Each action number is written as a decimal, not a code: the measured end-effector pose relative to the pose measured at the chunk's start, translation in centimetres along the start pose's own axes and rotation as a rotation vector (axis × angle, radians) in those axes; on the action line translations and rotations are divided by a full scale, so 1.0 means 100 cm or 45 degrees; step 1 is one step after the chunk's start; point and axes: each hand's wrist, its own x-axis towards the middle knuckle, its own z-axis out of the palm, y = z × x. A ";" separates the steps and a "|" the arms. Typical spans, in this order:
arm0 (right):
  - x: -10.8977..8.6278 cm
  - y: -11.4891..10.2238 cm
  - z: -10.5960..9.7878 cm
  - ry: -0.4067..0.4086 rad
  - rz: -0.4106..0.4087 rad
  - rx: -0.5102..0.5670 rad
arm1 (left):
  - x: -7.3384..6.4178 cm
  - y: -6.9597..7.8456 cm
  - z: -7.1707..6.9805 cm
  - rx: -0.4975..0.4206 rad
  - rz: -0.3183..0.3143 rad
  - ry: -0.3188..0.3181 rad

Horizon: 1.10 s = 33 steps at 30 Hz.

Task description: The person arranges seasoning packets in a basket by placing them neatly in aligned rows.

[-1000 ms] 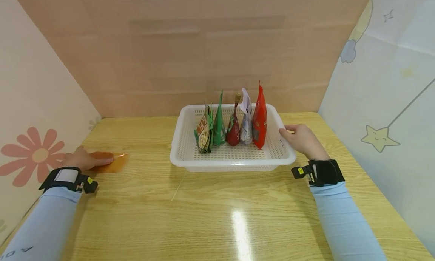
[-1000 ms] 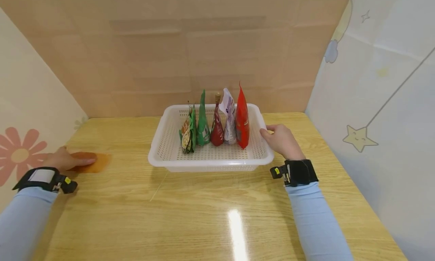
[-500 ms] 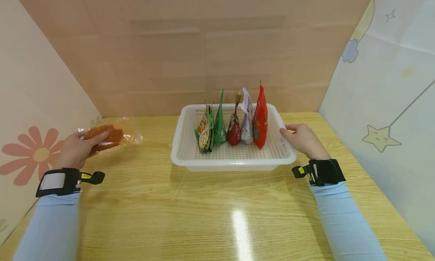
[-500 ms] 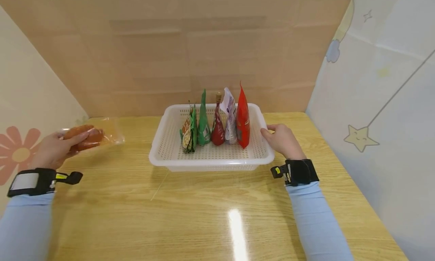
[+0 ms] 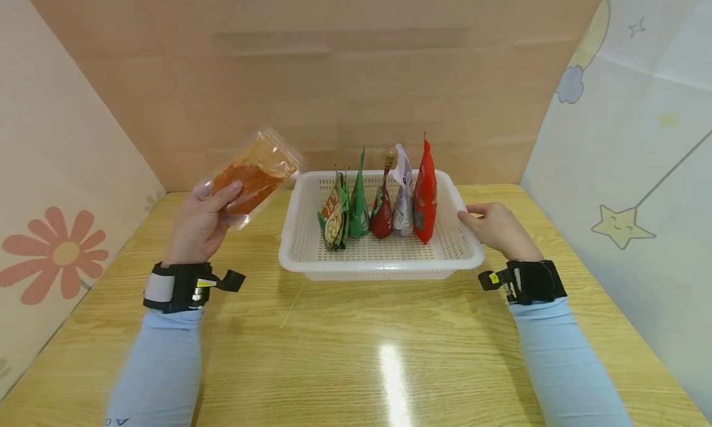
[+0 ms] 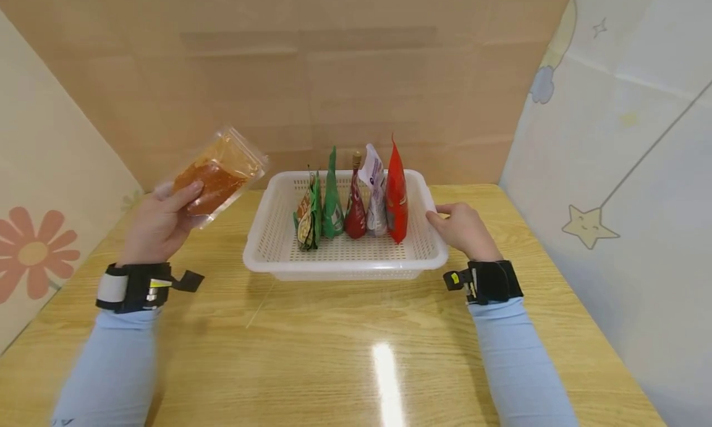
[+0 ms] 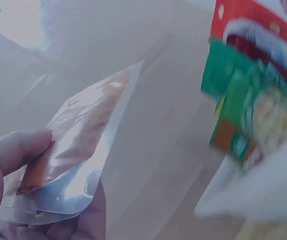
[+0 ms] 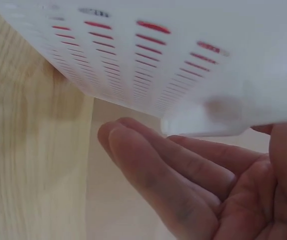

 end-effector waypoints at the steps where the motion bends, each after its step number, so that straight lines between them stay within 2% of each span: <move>1: -0.001 -0.001 -0.001 0.004 0.001 -0.009 | 0.000 -0.004 0.008 -0.018 0.011 -0.018; 4: -0.006 -0.005 -0.007 0.045 0.002 -0.053 | -0.001 -0.014 0.031 -0.047 0.037 -0.055; 8: -0.016 -0.018 -0.014 0.161 -0.022 -0.087 | -0.006 -0.026 0.061 -0.083 0.056 -0.077; 11: -0.024 -0.031 -0.017 0.255 -0.084 -0.059 | -0.010 -0.033 0.081 -0.134 0.062 -0.105; 15: -0.034 -0.050 -0.016 0.306 -0.202 0.025 | -0.017 -0.042 0.104 -0.186 0.065 -0.161; 18: -0.040 -0.064 -0.011 0.267 -0.292 0.098 | -0.023 -0.049 0.118 -0.166 0.078 -0.186; 21: -0.045 -0.078 -0.003 0.184 -0.370 0.208 | -0.028 -0.055 0.129 -0.140 0.095 -0.194; 27: -0.050 -0.094 0.014 0.004 -0.505 0.577 | -0.034 -0.070 0.144 -0.113 0.071 -0.155; 30: -0.051 -0.100 0.022 -0.064 -0.524 0.734 | -0.035 -0.079 0.149 -0.119 0.049 -0.143; 33: -0.051 -0.104 0.029 -0.065 -0.530 0.806 | -0.037 -0.087 0.153 -0.121 0.034 -0.143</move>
